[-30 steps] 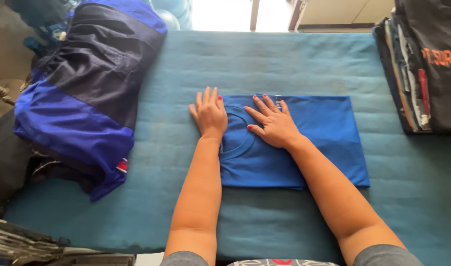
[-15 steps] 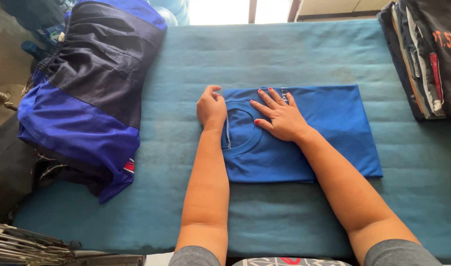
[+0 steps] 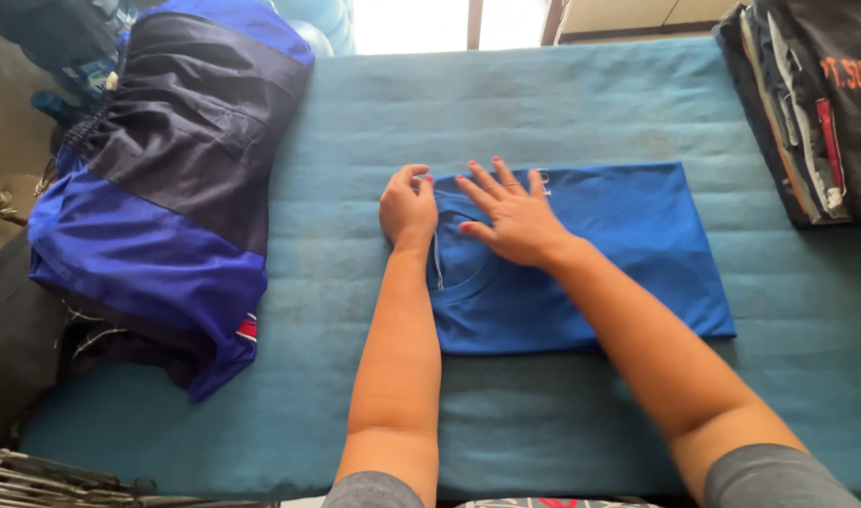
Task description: The person folds a blue t-shirt on a table, smoothing it out and folding it into a compact rectangle. They then pick up a pair of dark shorts, shake them out, and fold them neatly on the same surface.
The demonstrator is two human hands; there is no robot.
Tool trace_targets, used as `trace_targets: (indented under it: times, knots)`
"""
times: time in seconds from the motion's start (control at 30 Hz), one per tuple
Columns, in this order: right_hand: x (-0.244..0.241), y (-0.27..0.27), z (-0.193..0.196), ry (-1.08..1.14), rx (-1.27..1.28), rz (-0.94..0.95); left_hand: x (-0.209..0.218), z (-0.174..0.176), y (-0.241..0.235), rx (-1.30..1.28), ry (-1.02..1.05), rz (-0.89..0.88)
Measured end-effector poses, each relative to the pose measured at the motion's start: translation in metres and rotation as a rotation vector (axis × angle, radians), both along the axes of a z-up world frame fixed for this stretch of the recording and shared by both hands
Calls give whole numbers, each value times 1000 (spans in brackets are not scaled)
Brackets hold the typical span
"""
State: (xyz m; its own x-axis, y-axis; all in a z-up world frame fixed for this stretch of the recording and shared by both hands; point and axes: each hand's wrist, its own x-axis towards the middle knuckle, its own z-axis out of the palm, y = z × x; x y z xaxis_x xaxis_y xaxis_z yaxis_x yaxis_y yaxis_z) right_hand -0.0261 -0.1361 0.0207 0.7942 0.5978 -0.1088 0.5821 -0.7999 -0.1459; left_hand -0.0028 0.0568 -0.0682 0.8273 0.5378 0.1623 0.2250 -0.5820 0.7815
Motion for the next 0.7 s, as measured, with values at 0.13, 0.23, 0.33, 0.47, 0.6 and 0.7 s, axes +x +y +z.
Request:
trace_targets:
  times: [0.13,0.23,0.33,0.47,0.6,0.7]
  knots:
    - [0,32,-20,3,-26,32,-5,10,8,-76,-173,-17]
    - [3,39,-10,88,-98,-23,1,-1,21,-163,-66,-142]
    - [-3,41,-3,122,-62,-47,7,-16,35,-201,-102,-236]
    - [-51,44,3,17,100,-119,-35,75,45,-233,-133,-243]
    - [-82,71,-42,-172,61,-113,-85,157,23,-205,-356,-251]
    - [-81,76,-31,15,32,-112,-101,152,-7,-188,-369,-456]
